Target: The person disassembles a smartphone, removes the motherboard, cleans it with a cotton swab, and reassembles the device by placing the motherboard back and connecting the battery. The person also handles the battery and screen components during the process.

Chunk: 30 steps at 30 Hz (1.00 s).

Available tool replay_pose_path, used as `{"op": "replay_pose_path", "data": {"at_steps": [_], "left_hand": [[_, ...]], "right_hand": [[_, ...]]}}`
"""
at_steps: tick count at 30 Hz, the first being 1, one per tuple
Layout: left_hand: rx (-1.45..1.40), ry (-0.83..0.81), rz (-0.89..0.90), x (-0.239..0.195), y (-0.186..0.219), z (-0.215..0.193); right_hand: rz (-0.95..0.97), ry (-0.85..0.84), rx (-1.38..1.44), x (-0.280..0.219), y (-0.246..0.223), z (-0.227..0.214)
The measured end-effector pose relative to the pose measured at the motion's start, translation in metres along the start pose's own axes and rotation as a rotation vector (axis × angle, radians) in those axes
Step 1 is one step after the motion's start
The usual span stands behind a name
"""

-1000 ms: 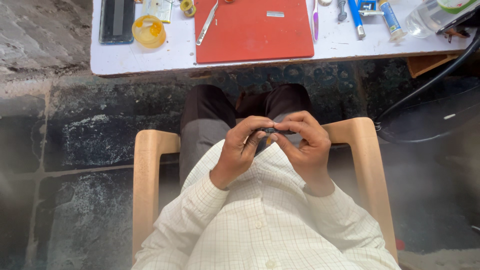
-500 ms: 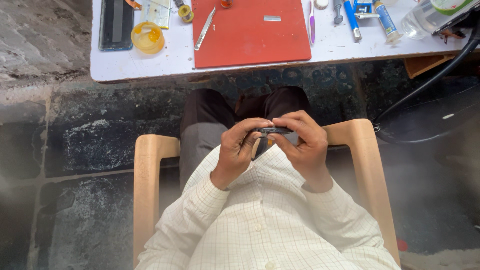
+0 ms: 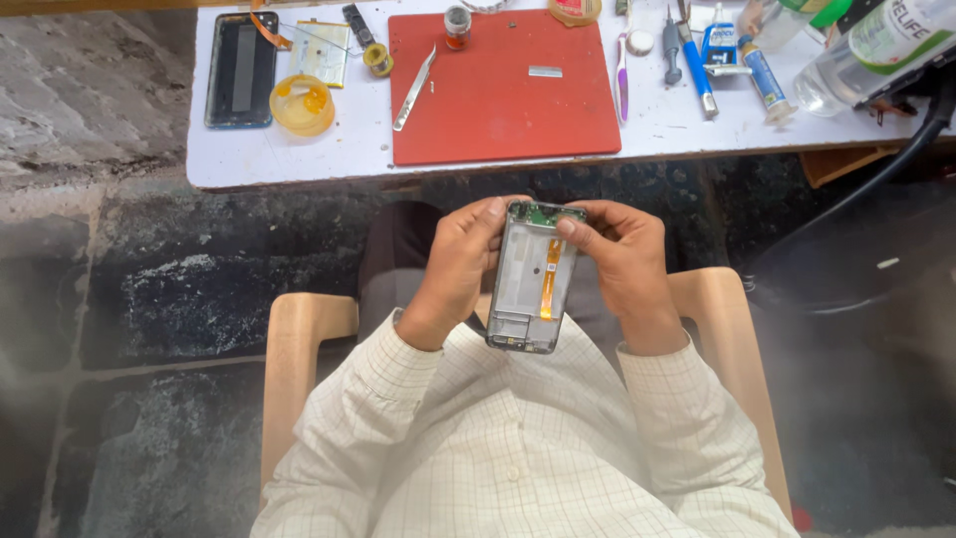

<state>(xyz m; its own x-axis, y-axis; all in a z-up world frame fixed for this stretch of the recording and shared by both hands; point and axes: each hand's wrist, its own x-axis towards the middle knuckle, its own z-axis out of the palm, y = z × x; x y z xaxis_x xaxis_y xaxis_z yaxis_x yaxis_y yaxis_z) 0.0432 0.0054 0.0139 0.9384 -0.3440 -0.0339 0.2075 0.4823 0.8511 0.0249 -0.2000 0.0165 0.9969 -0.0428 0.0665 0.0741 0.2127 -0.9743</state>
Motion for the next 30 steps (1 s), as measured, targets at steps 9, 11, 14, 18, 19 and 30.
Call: {"op": "replay_pose_path", "data": {"at_steps": [9,11,14,18,19,30], "left_hand": [[0.172,-0.064,-0.128,0.046,0.025,-0.02],[0.26,-0.1,-0.157,0.058,0.032,-0.024],[0.335,-0.121,-0.169,0.067,0.035,-0.028],[0.358,-0.105,-0.137,0.073,0.036,-0.044],[0.369,-0.107,-0.133,0.076,0.036,-0.049],[0.928,-0.075,-0.189,0.137,0.08,-0.078]], "right_hand": [[0.101,0.018,0.062,0.048,0.008,0.004],[0.094,0.03,0.098,0.064,0.006,0.004],[0.074,0.058,0.161,0.083,0.004,0.007],[0.065,0.07,0.15,0.097,0.008,0.016],[0.069,0.064,0.122,0.099,0.01,0.018],[-0.273,0.197,-0.686,0.137,-0.003,-0.002]]}}
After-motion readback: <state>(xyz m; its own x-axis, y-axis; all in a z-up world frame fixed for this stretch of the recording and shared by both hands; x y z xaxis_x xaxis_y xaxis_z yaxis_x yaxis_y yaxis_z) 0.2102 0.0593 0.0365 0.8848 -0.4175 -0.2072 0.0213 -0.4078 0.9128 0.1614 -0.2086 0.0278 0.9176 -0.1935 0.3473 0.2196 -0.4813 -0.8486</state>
